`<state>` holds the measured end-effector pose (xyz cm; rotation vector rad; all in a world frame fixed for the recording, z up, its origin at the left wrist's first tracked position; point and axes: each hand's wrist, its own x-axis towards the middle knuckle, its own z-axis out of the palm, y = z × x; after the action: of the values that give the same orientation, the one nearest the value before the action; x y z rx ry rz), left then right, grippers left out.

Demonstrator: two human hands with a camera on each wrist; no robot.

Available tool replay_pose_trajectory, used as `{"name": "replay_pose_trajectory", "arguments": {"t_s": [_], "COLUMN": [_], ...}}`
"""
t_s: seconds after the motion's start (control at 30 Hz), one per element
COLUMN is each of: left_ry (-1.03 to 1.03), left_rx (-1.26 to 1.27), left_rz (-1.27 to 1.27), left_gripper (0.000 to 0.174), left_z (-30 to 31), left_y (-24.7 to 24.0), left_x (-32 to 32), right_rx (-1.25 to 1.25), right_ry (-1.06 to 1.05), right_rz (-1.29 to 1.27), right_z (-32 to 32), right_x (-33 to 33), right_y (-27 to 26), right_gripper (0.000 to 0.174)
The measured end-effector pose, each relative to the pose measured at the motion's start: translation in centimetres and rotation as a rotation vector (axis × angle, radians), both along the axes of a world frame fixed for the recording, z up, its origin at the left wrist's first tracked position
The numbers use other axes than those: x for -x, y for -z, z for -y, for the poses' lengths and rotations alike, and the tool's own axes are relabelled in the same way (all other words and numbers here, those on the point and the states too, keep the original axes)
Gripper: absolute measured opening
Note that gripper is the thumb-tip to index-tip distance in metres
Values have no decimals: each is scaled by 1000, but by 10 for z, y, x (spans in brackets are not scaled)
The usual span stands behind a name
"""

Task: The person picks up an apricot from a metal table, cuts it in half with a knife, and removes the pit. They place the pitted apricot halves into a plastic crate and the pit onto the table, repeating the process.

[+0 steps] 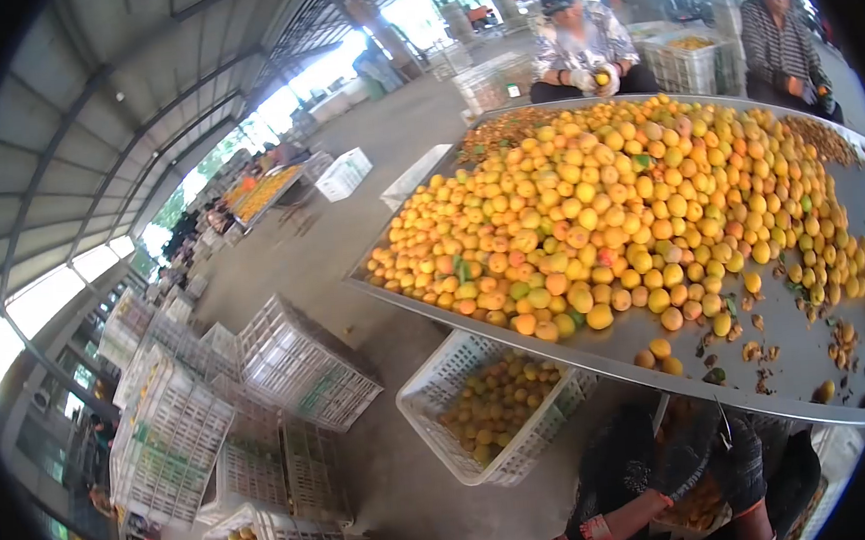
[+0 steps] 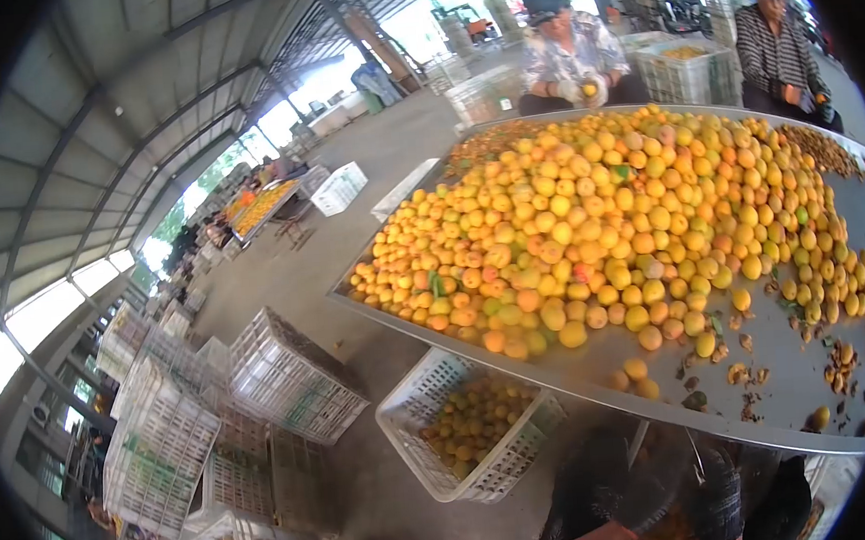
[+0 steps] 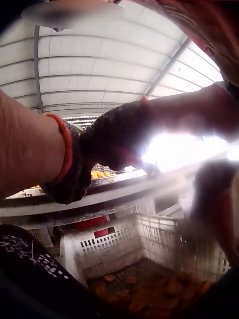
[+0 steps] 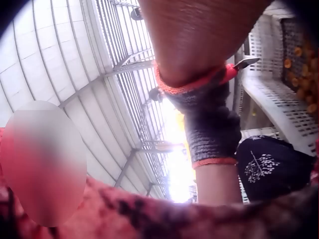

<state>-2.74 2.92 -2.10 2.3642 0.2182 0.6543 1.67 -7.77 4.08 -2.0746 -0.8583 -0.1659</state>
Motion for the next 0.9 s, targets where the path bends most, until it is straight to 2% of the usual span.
{"name": "replay_pose_trajectory", "arguments": {"t_s": [0.13,0.2,0.3,0.33,0.37,0.4,0.43,0.47,0.53,0.57,0.6,0.63,0.67,0.73,0.77,0.8,0.83,0.87,0.9], "left_ry": [98,164,262,298,300,319,336,338,261,263,292,319,322,362,363,338,309,309,306], "left_rx": [432,650,983,1094,1093,892,688,685,845,844,725,607,606,933,932,1082,1232,1232,1070], "left_rz": [-157,-233,-357,-402,-401,-411,-416,-413,-315,-314,-332,-353,-356,-75,-74,-56,-38,-40,-66], "left_gripper": [42,42,42,41,41,41,41,41,41,41,42,43,43,39,39,37,34,34,33], "left_z": [0,0,-1,-1,-2,-6,-9,-11,-10,-9,-7,-5,0,10,12,15,16,17,18], "left_y": [-1,-1,-3,-5,-10,-16,-23,-37,-63,-58,-45,-30,-7,36,29,19,13,14,15], "left_x": [0,0,0,0,2,7,10,15,23,23,21,20,16,8,6,2,0,1,1], "right_rx": [81,-878,-850,-850,-482,-123,-126,-153,-179,-18,142,142,146,148,-63,-278,-279,-633,-997], "right_ry": [-67,-59,-144,-143,-211,-264,-263,-218,-174,-135,-94,-91,-68,-46,-81,-115,-115,-106,-88], "right_rz": [-70,-1228,-1262,-1259,-883,-498,-493,-479,-466,-304,-140,-142,-92,-41,-365,-687,-687,-1196,-1698], "right_z": [-4,-12,7,13,17,19,20,20,21,22,23,21,19,17,17,17,15,12,11], "right_x": [9,17,5,5,5,6,7,9,11,14,15,18,20,20,19,18,15,12,11], "right_y": [-17,-19,-3,-4,-13,-18,-14,-6,-2,-5,-7,-9,-11,-10,-8,-7,-9,-13,-15], "right_gripper": [37,43,46,46,45,44,44,41,39,35,30,30,28,25,26,28,28,29,30]}}
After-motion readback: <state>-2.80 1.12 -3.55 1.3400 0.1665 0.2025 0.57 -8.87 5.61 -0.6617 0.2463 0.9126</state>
